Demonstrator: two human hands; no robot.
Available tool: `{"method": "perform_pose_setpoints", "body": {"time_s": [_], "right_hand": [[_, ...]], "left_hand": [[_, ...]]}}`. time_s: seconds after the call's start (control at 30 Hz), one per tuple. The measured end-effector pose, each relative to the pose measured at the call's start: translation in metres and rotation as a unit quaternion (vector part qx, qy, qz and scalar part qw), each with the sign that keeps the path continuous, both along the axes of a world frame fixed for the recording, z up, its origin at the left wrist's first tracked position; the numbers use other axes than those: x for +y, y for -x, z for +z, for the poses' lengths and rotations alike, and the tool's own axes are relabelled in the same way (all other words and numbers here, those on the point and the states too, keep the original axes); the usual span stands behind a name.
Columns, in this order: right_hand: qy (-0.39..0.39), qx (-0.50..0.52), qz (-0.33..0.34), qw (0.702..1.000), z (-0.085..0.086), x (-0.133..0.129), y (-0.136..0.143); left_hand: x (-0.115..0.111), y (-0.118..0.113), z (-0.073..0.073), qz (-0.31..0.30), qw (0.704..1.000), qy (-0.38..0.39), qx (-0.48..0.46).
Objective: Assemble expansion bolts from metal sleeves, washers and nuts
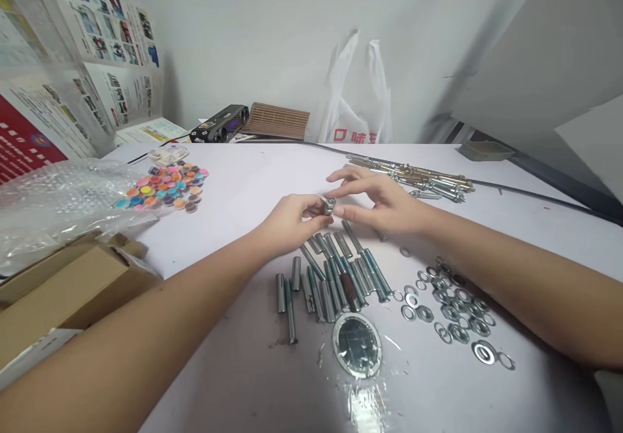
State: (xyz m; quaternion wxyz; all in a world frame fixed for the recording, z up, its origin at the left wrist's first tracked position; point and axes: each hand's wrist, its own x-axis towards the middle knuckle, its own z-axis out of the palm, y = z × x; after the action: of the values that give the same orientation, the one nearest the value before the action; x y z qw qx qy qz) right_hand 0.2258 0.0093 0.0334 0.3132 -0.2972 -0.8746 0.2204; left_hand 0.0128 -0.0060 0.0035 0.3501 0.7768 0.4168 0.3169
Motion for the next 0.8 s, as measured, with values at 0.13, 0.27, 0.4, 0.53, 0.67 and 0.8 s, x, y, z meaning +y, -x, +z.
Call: {"method": "perform_pose_setpoints", "body": {"time_s": [0.13,0.27,0.4,0.53,0.67,0.8], "right_hand": [[0.011,0.08,-0.049,0.995,-0.001,0.001,0.0],[0.041,0.025,0.019,0.999,-0.002,-0.003,0.003],[0.068,0.124,-0.028,0.99,0.001,-0.005,-0.002],[0.066,0.152,-0.081,0.983,-0.001,-0.004,-0.003],[0.05,0.044,-0.027,0.997,-0.009,-0.007,0.002],[0.027,0.023,-0.008,0.999,-0.012,-0.006,0.001]], "left_hand": [[0.002,0.001,-0.001,-0.009,1.0,-0.012,0.004],[0.002,0.001,-0.001,-0.011,1.0,-0.01,0.008],[0.001,0.001,0.001,0.009,1.0,-0.007,0.029],[0.001,0.002,0.001,0.01,0.999,0.0,0.031],[0.001,0.001,0.0,0.007,1.0,-0.002,0.021],[0.001,0.001,0.0,0.007,1.0,0.006,0.028]]}}
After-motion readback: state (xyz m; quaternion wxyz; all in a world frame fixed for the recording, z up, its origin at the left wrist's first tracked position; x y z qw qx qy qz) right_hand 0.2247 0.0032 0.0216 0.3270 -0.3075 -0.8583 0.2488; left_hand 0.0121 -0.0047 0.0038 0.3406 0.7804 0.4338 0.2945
